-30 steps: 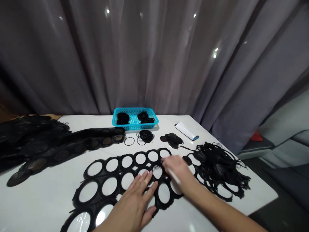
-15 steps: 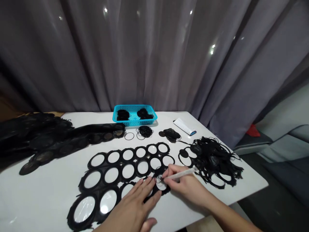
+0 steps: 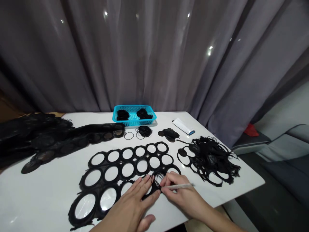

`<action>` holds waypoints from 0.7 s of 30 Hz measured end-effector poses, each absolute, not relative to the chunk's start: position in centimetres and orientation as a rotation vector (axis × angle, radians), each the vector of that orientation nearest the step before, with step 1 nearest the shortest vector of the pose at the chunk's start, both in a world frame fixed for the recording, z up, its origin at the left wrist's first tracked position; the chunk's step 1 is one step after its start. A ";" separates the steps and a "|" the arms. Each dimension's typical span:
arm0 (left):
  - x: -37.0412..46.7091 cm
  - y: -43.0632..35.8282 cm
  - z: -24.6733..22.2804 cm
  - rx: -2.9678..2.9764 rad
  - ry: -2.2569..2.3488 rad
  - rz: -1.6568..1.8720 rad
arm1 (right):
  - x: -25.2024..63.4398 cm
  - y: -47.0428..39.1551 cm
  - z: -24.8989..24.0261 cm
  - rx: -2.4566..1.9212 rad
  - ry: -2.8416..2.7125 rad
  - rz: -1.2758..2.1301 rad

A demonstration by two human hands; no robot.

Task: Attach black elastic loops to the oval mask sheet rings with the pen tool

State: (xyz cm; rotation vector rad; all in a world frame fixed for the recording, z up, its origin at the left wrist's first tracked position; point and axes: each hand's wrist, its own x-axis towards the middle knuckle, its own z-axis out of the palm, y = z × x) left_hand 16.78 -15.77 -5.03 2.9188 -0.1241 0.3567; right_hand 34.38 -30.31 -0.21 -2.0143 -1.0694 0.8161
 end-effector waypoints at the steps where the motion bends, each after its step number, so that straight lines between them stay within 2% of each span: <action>1: 16.8 -15.8 -5.0 2.921 -0.118 0.357 | 34.2 -30.5 -0.3 -2.009 -1.112 0.801; 11: 16.9 -15.8 -4.9 2.899 -0.102 0.324 | 33.9 -31.5 -0.8 -2.093 -1.324 0.730; 17: 16.9 -15.9 -5.0 2.896 -0.109 0.319 | 34.9 -31.4 -2.5 -2.146 -1.883 -0.026; 21: 17.0 -15.8 -4.8 2.942 -0.136 0.379 | 39.8 -30.0 0.6 -2.414 -1.339 -0.280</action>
